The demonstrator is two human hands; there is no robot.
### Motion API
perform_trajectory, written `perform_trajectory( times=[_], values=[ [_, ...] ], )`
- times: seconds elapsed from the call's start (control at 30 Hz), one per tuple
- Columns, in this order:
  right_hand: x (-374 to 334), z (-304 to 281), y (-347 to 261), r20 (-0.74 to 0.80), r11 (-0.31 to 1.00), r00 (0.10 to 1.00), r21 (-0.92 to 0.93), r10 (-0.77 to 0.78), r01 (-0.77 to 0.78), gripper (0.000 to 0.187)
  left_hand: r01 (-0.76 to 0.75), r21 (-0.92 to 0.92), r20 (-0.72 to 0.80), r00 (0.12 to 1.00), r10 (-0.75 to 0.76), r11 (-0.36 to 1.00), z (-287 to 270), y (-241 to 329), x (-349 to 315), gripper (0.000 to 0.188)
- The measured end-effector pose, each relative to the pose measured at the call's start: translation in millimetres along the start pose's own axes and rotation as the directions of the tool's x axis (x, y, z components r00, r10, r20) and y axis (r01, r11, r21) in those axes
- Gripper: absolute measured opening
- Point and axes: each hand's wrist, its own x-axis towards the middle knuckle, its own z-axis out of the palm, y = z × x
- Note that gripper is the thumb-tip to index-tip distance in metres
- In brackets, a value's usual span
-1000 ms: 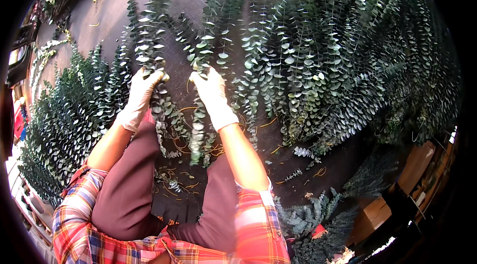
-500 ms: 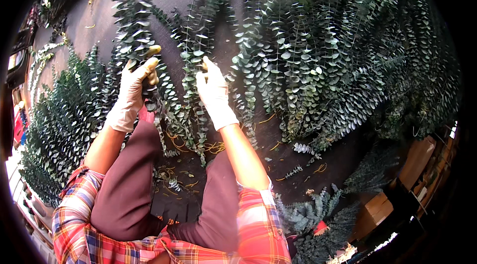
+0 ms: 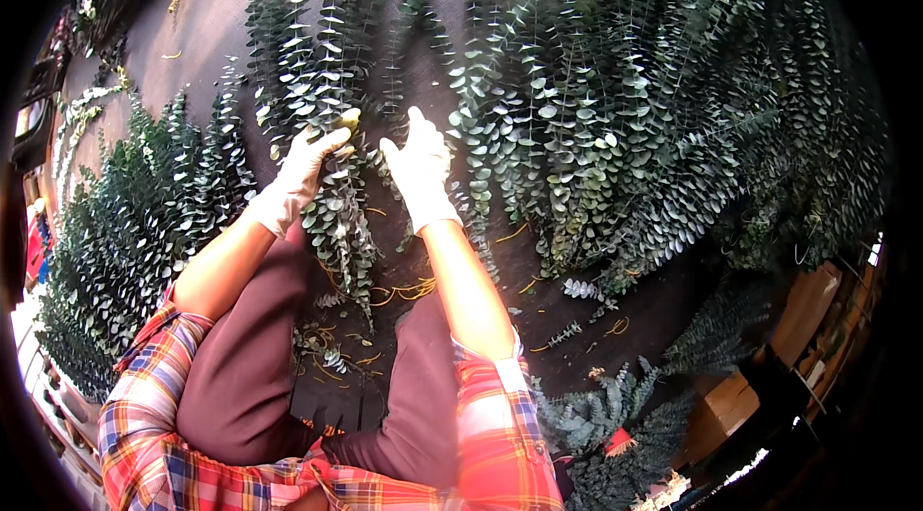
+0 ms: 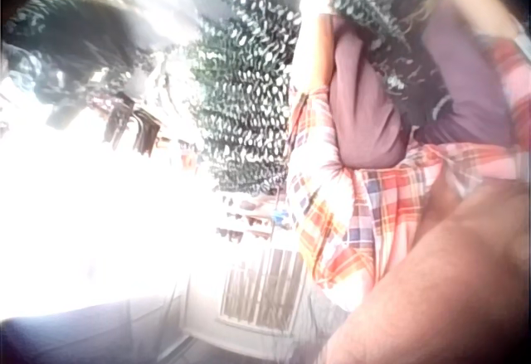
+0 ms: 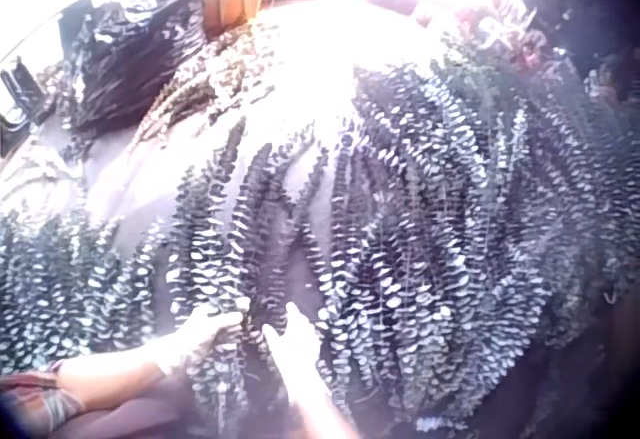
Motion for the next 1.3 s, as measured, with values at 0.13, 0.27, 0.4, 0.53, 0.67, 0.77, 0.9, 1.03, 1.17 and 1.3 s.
perform_trajectory(
  times=[0.13, 0.27, 0.4, 0.53, 0.67, 0.77, 0.9, 1.03, 1.17, 1.3],
  values=[
    [8, -4, 0, 0.205, 0.943, 0.975, 0.297, 0.088, -0.147, 0.048, -0.062, 0.029, -0.011, 0.998, 0.062, 0.998, 0, -1, 1, 0.036],
    [7, -24, -11, 0.389, 0.652, 0.920, 0.708, -0.040, -0.271, 0.035, -0.062, 0.043, -0.043, 0.997, 0.064, 0.997, -15, 0, 0, 0.040],
    [2, -43, -19, 0.036, 0.720, 0.999, 0.693, 0.021, -0.040, 0.033, -0.207, -0.004, -0.006, 0.978, 0.207, 0.978, -1, 20, -21, 0.041],
    [7, -52, 25, -0.417, 0.818, 0.882, 0.571, 0.220, 0.066, 0.045, -0.309, -0.056, 0.006, 0.951, 0.310, 0.950, 8, 39, -34, 0.040],
    [5, -41, 24, 0.111, 0.657, 0.963, 0.710, 0.247, -0.251, 0.050, -0.284, -0.025, 0.136, 0.949, 0.285, 0.959, 33, 44, -38, 0.040],
    [-2, 7, -2, -0.064, 0.815, 0.986, 0.556, -0.156, 0.165, 0.047, -0.211, -0.017, 0.125, 0.969, 0.212, 0.977, 35, 22, -22, 0.039],
    [1, -8, -30, -0.061, 0.865, 0.984, 0.471, -0.167, 0.176, 0.034, -0.227, -0.003, 0.155, 0.962, 0.225, 0.974, 31, 30, -25, 0.037],
    [27, -34, 50, -0.489, 0.980, 0.870, 0.138, -0.060, 0.145, 0.062, -0.202, -0.006, 0.123, 0.972, 0.201, 0.979, 31, 41, -39, 0.042],
    [25, -54, 92, -0.099, 0.940, 0.954, -0.167, 0.283, -0.296, 0.077, -0.198, -0.012, 0.140, 0.970, 0.198, 0.980, 47, 47, -43, 0.035],
    [4, -58, 69, -0.176, 0.978, 0.981, 0.200, 0.086, -0.049, 0.058, -0.179, -0.029, 0.162, 0.970, 0.181, 0.983, 41, 41, -42, 0.043]
  ],
)
